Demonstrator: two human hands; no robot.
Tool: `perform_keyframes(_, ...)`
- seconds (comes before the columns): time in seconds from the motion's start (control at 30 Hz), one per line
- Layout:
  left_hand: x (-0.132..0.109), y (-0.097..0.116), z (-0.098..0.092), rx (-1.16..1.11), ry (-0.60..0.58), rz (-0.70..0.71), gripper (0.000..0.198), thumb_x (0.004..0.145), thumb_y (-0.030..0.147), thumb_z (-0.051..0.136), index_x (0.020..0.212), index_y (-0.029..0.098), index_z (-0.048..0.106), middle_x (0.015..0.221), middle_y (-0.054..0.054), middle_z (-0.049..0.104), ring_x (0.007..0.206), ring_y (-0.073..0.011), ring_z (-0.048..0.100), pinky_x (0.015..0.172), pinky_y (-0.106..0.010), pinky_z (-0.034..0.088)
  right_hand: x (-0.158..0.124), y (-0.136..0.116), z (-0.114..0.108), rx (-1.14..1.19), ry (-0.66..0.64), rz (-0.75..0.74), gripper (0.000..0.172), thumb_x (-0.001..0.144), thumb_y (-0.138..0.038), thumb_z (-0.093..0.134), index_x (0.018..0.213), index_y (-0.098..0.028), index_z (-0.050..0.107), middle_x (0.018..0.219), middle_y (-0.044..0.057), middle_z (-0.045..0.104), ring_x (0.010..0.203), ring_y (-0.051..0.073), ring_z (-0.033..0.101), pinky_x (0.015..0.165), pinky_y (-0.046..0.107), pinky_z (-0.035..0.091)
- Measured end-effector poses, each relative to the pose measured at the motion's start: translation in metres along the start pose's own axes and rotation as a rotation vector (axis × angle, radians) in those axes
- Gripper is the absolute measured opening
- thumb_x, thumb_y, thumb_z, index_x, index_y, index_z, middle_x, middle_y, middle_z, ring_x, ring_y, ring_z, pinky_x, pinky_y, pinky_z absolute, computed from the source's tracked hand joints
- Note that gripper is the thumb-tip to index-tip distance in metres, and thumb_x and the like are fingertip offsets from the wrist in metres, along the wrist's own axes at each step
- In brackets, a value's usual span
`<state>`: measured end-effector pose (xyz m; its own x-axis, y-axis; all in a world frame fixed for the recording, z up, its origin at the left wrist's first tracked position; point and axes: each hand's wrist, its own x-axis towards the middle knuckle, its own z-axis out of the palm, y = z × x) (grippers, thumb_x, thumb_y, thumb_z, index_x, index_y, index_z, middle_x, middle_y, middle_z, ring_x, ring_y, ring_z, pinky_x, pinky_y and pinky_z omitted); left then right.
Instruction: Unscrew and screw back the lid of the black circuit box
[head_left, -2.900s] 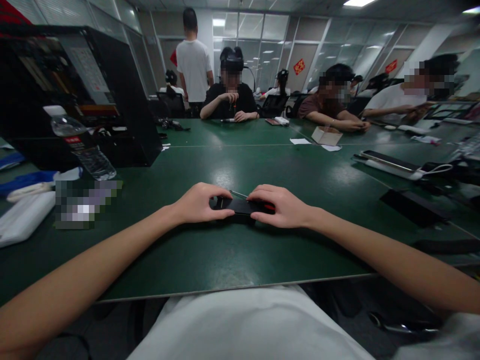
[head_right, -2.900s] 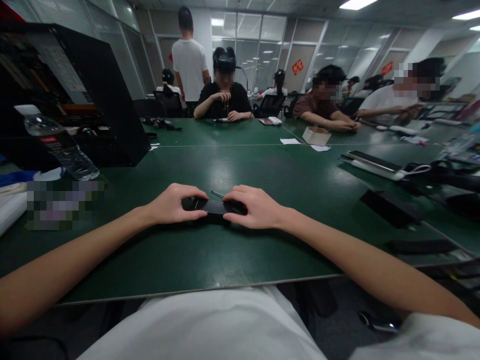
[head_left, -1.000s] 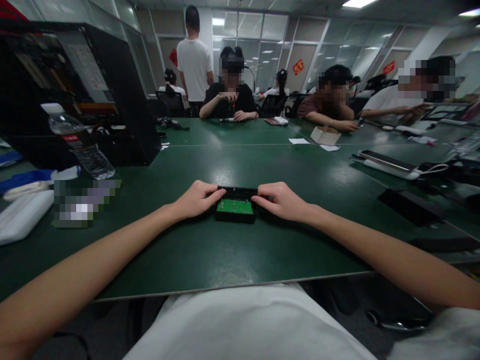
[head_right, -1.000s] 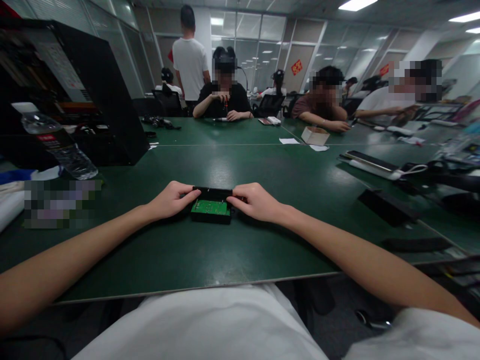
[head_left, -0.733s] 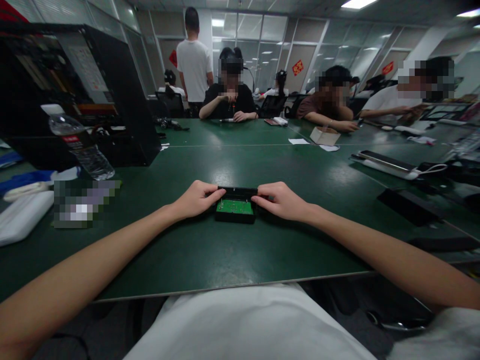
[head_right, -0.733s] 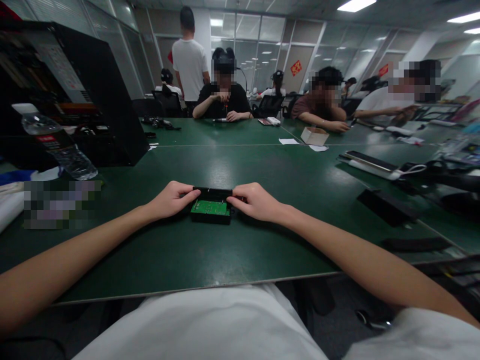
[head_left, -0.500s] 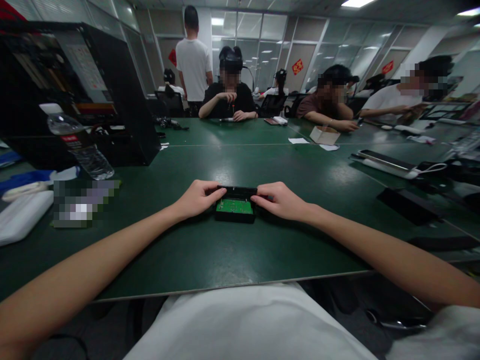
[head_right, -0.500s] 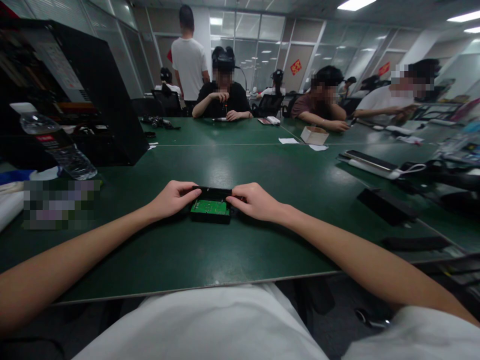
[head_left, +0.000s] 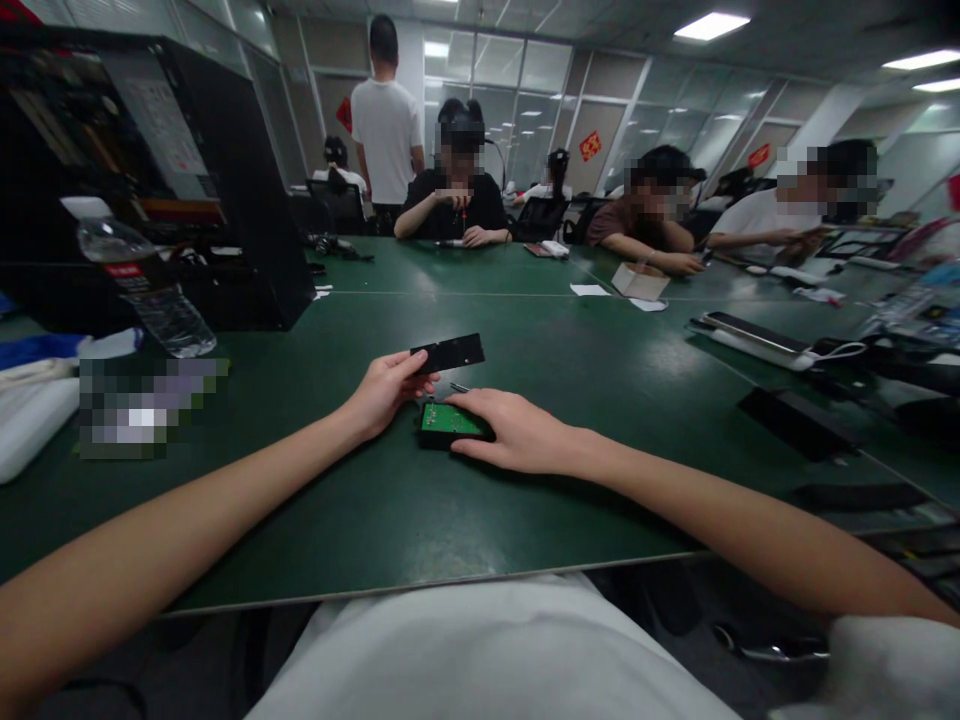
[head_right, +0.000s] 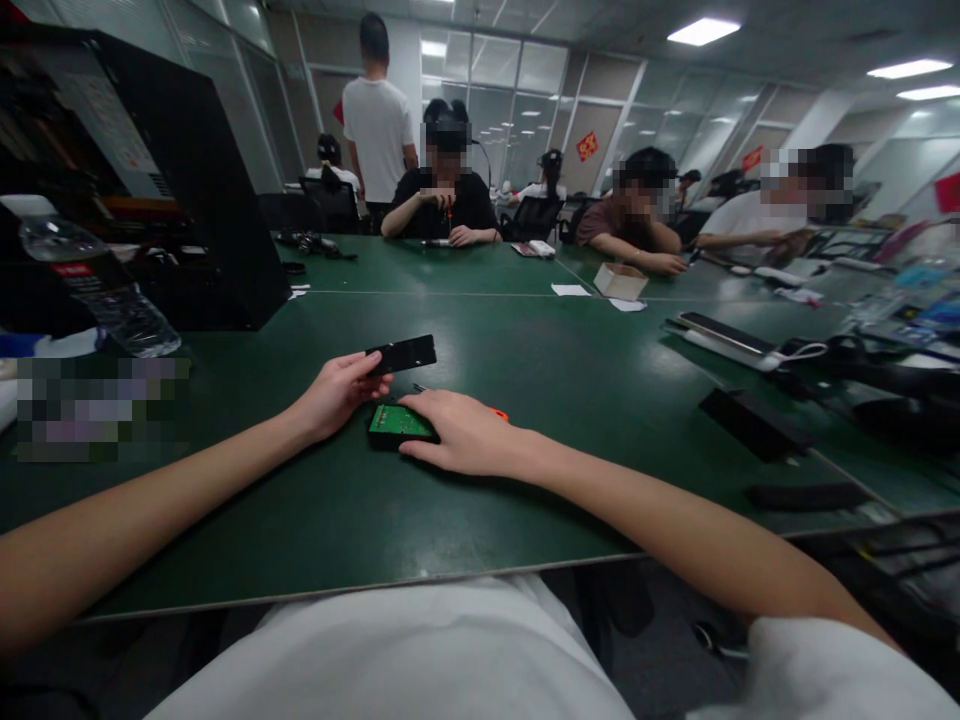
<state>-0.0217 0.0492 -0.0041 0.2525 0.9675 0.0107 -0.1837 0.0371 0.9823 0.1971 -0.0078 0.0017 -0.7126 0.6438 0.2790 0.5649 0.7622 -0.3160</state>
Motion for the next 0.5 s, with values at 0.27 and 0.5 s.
perform_keyframes(0.27, -0.003, 0.0, 0.003, 0.069, -0.05, 0.03, 0.036, 0.075, 0.04, 0.08, 0.094, 0.013, 0.067, 0.088, -0.01, 0.076, 0.063, -0.0133, 0.066, 0.056, -0.023, 0.047, -0.017, 0.025, -0.072, -0.044, 0.309, 0.098, 0.05, 0.088, -0.04, 0.07, 0.13, -0.013, 0.063, 0.123, 0.013, 0.07, 0.106, 0.026, 0.067, 0.093, 0.036, 0.051)
perform_keyframes(0.5, -0.004, -0.003, 0.005, 0.158, -0.119, 0.06, 0.038, 0.078, 0.038, 0.078, 0.103, 0.011, 0.068, 0.092, -0.011, 0.078, 0.067, -0.0135, 0.067, 0.06, -0.024, 0.047, -0.088, 0.153, -0.155, -0.61, 0.33, 1.065, 0.054, 0.088, -0.046, 0.066, 0.133, -0.015, 0.065, 0.116, 0.025, 0.07, 0.103, 0.033, 0.065, 0.079, 0.04, 0.044)
